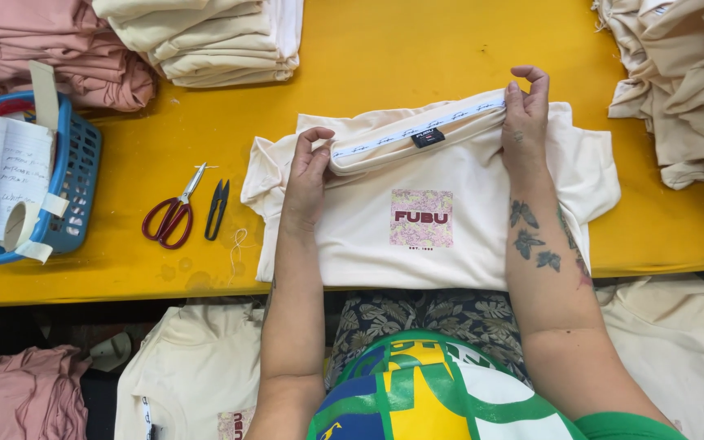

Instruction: Trimming loose threads from t-shirts with scissors and folding them on a work table.

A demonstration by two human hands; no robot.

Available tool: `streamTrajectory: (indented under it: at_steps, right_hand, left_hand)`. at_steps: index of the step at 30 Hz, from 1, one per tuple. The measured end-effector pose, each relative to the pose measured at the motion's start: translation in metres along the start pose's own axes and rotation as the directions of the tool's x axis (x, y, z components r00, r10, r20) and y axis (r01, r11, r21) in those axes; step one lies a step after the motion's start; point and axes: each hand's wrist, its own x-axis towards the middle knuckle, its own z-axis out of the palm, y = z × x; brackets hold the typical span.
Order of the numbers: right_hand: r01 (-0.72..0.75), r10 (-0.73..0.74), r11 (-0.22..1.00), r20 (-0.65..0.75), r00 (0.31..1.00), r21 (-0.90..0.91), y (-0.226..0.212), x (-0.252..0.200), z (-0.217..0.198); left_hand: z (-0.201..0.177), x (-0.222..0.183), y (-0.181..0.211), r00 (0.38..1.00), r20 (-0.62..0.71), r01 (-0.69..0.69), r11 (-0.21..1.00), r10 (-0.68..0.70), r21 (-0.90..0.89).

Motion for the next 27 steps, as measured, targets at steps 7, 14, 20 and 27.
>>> streamTrajectory:
  at_steps: [7,14,20,27]
  right_hand:
    - [0.001,-0.004,0.999,0.099,0.995,0.032,0.006,0.006,-0.014]
    - [-0.076,0.054,0.989,0.171,0.984,0.125,0.003,0.004,-0.014]
    - [-0.018,0.016,0.999,0.047,0.999,0.027,-0.013,-0.007,-0.008]
    - [-0.004,-0.045,0.971,-0.203,0.978,-0.238,-0.027,-0.012,-0.001]
  left_hand:
    - [-0.006,0.009,-0.01,0.994,-0.111,-0.001,0.991,-0.014,-0.134]
    - [-0.013,0.013,-0.016,0.98,-0.158,0.078,0.962,-0.123,-0.261]
    - [-0.027,0.019,-0.034,0.979,-0.159,-0.133,0.991,0.13,-0.01]
    - [-0.085,-0.006,-0.014,0.806,-0.075,-0.001,0.128,0.587,0.992]
